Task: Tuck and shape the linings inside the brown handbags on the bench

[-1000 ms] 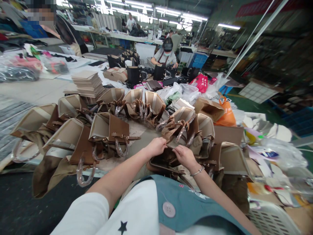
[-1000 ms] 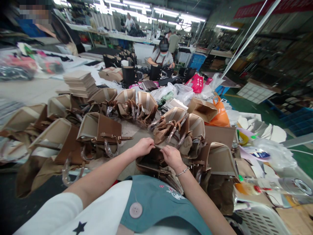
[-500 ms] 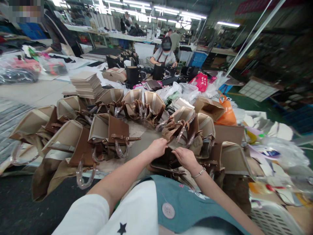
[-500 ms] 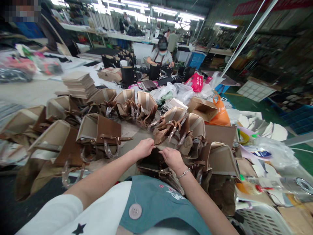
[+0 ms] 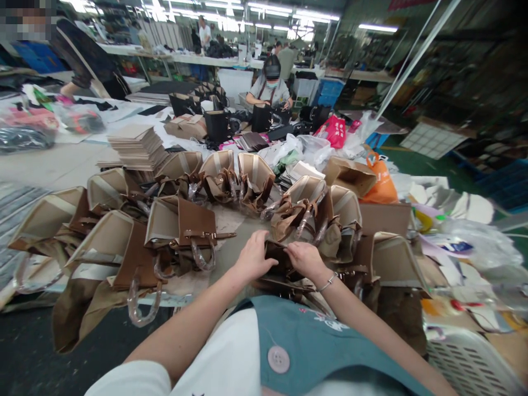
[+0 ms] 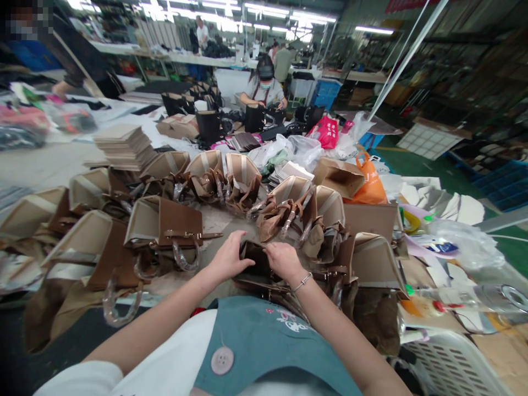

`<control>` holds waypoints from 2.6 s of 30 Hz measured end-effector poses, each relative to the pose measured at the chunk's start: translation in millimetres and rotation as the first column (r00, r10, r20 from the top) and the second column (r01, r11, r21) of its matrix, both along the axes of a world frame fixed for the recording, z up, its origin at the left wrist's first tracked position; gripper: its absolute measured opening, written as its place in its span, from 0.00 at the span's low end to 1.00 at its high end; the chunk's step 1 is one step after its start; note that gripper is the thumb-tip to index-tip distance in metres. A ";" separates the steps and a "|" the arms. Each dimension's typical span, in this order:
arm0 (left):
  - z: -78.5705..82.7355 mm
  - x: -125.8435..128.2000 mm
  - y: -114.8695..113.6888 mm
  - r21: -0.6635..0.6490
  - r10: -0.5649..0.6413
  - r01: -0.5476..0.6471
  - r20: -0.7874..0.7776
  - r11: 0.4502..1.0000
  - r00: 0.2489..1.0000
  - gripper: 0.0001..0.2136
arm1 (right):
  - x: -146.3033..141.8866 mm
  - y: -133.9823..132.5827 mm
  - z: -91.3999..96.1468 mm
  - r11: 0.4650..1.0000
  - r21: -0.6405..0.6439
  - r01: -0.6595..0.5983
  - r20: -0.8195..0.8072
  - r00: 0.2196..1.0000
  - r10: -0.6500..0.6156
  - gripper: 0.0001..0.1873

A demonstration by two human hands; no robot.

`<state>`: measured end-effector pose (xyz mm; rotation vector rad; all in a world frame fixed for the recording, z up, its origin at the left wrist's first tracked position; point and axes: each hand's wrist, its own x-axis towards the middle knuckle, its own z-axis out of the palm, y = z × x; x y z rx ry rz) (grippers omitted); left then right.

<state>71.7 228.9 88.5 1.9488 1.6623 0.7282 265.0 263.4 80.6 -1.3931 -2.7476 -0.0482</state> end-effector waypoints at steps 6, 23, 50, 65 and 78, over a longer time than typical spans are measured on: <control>-4.9 -17.1 3.3 -0.116 -0.095 0.080 -0.128 0.990 0.987 0.30 | 17.0 -3.0 3.8 1.000 -0.004 -0.012 -0.016 1.000 0.012 0.15; 4.4 21.5 19.1 0.140 -0.110 0.186 -0.429 0.973 0.896 0.08 | 30.1 -24.2 -1.0 0.997 0.045 0.067 -0.075 0.995 -0.064 0.15; 0.6 15.5 21.4 0.019 -0.166 0.189 -0.394 0.982 0.904 0.06 | 37.1 -13.1 -3.2 0.998 0.020 0.066 -0.069 0.995 -0.065 0.17; 5.8 19.0 26.4 -0.062 -0.090 0.071 -0.393 0.996 0.915 0.09 | 37.3 -9.7 -1.0 0.999 -0.008 0.041 -0.041 0.998 -0.041 0.20; 7.4 20.9 30.0 -0.096 -0.037 0.001 -0.378 0.995 0.925 0.09 | 11.8 1.9 10.7 0.996 -0.077 0.044 -0.018 0.999 -0.046 0.18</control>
